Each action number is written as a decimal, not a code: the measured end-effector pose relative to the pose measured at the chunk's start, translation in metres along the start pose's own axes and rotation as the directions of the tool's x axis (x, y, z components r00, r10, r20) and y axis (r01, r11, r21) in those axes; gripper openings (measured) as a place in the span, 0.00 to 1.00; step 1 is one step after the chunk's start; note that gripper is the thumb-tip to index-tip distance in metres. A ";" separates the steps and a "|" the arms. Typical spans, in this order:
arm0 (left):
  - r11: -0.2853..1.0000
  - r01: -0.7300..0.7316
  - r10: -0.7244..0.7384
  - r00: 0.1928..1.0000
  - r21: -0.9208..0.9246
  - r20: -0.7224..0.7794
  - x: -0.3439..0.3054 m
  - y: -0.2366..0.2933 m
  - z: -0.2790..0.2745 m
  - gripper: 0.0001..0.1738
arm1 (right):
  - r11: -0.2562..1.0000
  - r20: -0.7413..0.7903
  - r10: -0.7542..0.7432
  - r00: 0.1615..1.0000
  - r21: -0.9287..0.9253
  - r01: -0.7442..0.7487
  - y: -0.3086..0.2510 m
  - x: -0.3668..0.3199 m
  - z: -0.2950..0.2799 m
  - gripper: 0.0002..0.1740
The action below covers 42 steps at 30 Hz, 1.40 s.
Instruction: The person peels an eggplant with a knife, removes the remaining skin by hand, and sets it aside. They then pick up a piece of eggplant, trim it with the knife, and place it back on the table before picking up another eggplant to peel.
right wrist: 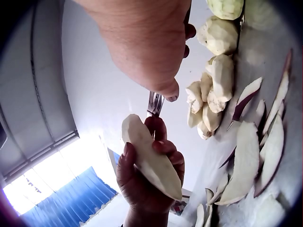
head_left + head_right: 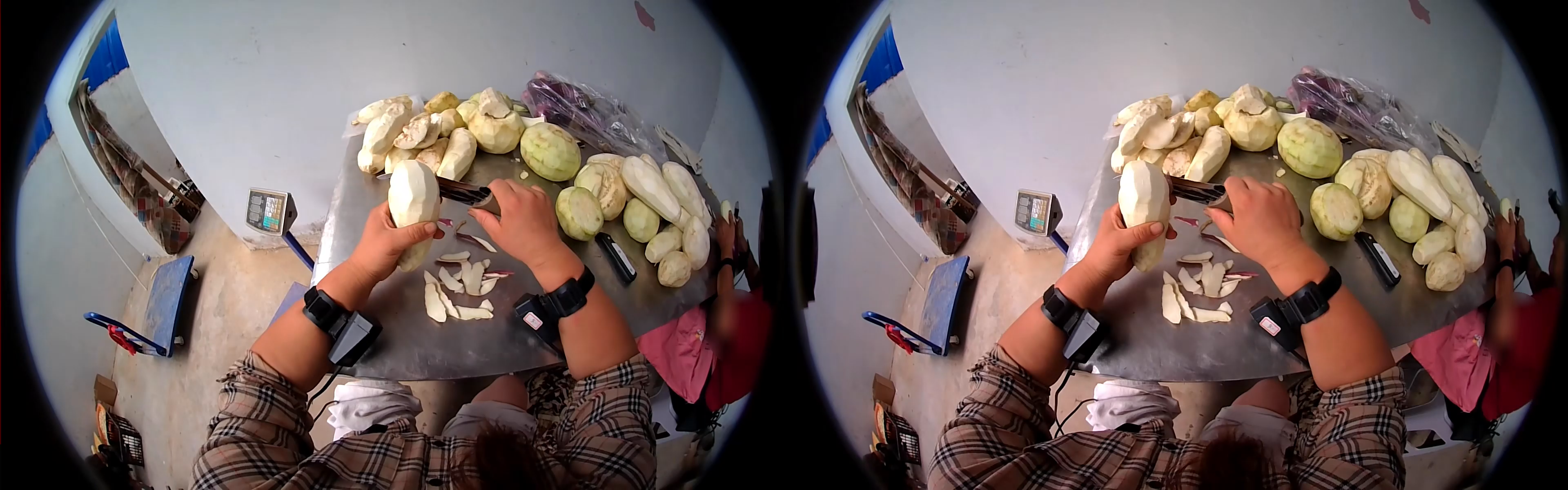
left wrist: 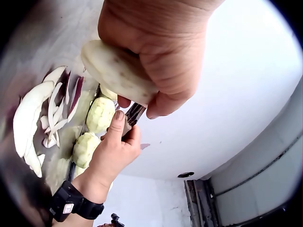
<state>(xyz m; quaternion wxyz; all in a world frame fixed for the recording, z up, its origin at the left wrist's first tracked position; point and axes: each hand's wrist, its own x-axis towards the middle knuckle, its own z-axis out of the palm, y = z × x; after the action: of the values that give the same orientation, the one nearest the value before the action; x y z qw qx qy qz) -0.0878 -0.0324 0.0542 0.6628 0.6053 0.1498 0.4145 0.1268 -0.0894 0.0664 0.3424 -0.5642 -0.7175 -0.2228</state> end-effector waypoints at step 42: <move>1.000 0.017 -0.017 0.999 -0.019 0.030 -0.002 0.007 0.006 0.39 | 0.999 0.014 0.020 1.000 -0.048 -0.020 -0.003 0.000 -0.006 0.17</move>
<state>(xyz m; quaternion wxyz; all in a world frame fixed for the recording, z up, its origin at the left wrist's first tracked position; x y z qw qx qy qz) -0.0874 -0.0390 0.0611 0.6744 0.6036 0.1410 0.4011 0.1253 -0.0939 0.0706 0.3260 -0.5809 -0.7088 -0.2324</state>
